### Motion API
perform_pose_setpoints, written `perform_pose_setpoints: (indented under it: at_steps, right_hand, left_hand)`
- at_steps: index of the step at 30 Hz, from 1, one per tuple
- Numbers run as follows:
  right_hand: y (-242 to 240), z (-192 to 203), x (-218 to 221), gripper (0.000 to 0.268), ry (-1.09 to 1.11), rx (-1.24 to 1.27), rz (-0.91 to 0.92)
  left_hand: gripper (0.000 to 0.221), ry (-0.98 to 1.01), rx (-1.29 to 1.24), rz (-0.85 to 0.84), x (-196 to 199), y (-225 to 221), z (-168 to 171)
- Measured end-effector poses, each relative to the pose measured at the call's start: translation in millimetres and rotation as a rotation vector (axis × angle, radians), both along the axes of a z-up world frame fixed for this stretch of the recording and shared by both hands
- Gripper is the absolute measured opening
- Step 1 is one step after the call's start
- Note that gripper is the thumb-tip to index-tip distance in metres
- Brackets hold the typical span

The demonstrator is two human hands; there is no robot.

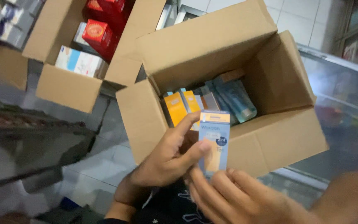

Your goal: Take beauty product boxes out of a shipping carton and arrange them on a glass display counter.

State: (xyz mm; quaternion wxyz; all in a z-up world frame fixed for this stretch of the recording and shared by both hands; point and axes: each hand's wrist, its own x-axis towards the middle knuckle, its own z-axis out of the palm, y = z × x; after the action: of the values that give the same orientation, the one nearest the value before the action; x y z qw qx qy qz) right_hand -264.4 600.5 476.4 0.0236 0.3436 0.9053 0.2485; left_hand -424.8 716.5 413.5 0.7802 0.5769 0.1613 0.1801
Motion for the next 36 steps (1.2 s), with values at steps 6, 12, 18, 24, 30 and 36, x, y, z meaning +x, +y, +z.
perform_pose_setpoints:
  at_steps: [6,12,18,24,30,36]
  right_hand:
    - [-41,-19,16,0.047,0.694,-0.338,-0.14]
    - [-154,-58,32,0.045,1.157,-0.393,-0.386]
    - [-347,-118,32,0.084,1.504,-0.298,-0.993]
    - [-497,-163,57,0.058,1.633,0.014,-1.297]
    - [-617,-222,89,0.06,2.168,0.209,-1.461]
    - [-671,-309,154,0.055,2.492,0.215,-1.645]
  left_hand:
    - [0.053,-0.065,0.111,-0.035,-27,-4,-22]
    - [0.059,-0.073,0.436,-0.237,-8,-69,-17]
    - [0.06,-0.113,0.574,-0.621,91,-208,-26]
    - [0.061,0.002,0.517,-0.772,187,-365,-76]
    - [0.126,0.05,0.131,-0.98,261,-514,-160]
    - [0.136,0.24,-0.082,-0.937,322,-590,-273]
